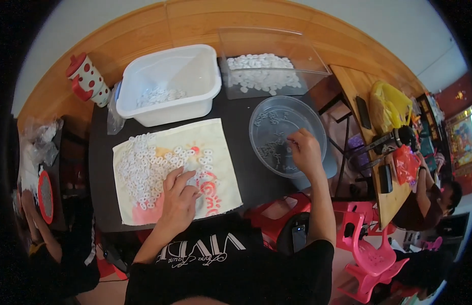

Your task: Sorting small white plastic rings on a towel-covered desk into various containers.

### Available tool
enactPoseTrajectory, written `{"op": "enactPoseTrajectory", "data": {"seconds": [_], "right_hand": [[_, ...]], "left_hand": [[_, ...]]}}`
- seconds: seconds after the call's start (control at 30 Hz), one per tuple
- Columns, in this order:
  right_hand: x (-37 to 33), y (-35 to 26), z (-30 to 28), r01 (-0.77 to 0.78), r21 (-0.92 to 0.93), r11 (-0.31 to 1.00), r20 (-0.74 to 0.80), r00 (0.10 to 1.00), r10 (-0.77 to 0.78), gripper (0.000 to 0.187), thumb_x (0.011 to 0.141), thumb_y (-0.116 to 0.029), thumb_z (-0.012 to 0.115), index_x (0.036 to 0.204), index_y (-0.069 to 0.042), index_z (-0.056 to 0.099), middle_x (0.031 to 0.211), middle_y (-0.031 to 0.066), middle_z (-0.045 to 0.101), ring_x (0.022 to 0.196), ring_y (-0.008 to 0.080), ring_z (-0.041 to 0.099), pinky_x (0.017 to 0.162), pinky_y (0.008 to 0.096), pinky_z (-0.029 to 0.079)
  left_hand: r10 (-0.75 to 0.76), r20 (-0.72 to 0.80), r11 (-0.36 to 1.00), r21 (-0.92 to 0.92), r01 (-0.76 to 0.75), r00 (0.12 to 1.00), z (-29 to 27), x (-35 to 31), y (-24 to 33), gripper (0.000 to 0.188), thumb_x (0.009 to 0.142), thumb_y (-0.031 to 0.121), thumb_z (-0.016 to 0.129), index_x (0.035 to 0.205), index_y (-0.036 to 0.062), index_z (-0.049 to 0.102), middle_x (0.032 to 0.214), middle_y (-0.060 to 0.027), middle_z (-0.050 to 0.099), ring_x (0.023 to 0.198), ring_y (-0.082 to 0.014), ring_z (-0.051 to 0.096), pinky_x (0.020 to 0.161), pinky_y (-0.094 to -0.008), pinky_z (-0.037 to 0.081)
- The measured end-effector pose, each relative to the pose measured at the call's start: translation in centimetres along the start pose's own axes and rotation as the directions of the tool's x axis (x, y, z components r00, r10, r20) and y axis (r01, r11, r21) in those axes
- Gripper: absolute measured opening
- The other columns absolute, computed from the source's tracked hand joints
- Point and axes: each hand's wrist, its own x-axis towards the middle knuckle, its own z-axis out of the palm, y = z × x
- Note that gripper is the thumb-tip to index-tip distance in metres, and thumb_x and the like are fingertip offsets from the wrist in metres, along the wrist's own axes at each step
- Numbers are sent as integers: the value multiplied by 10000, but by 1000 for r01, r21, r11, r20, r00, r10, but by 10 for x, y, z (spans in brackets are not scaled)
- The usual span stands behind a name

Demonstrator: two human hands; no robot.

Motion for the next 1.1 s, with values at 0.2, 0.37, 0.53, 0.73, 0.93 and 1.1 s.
{"op": "enactPoseTrajectory", "data": {"seconds": [0.2,0.37,0.53,0.73,0.93,1.1], "right_hand": [[4,5,4,115,-51,992,120,987,-108,209,744,69,658,939,-7,675,908,150,640,909,377,624,771,446,507],[5,9,11,189,10,982,148,971,-189,223,736,61,652,941,-26,669,916,136,631,910,368,621,775,463,507],[8,0,6,201,16,980,250,948,-198,214,771,53,649,975,-11,661,939,146,655,897,383,629,766,451,510],[25,-12,24,412,3,911,180,896,-406,229,680,48,608,898,-20,632,901,133,609,858,369,602,753,443,506],[19,-12,31,467,-116,877,275,863,-423,182,695,2,615,874,-27,616,843,135,545,806,350,577,721,440,494],[17,-23,15,394,-92,914,277,892,-356,180,710,-14,624,889,-29,616,864,141,548,850,358,592,757,437,507]], "left_hand": [[-35,-8,999,-2,35,999,-5,3,3,132,749,-57,684,843,6,614,1258,-165,573,1261,-432,450,1045,-494,381],[-48,15,999,2,48,999,-9,7,2,139,754,-63,683,858,9,626,1253,-166,576,1259,-431,451,1048,-492,378],[-42,28,996,76,39,999,-9,6,-2,177,762,-56,694,928,2,673,1267,-175,573,1259,-428,453,1048,-491,381],[-90,12,994,58,90,996,-15,15,5,193,766,-33,709,954,5,689,1261,-181,581,1259,-432,456,1046,-488,396],[-63,31,998,29,62,998,-14,12,0,229,766,-9,713,991,0,679,1304,-187,541,1256,-436,444,1040,-511,367],[-59,17,998,19,59,998,-18,16,5,219,776,-23,704,993,-2,677,1303,-182,549,1266,-436,439,1049,-515,382]]}}
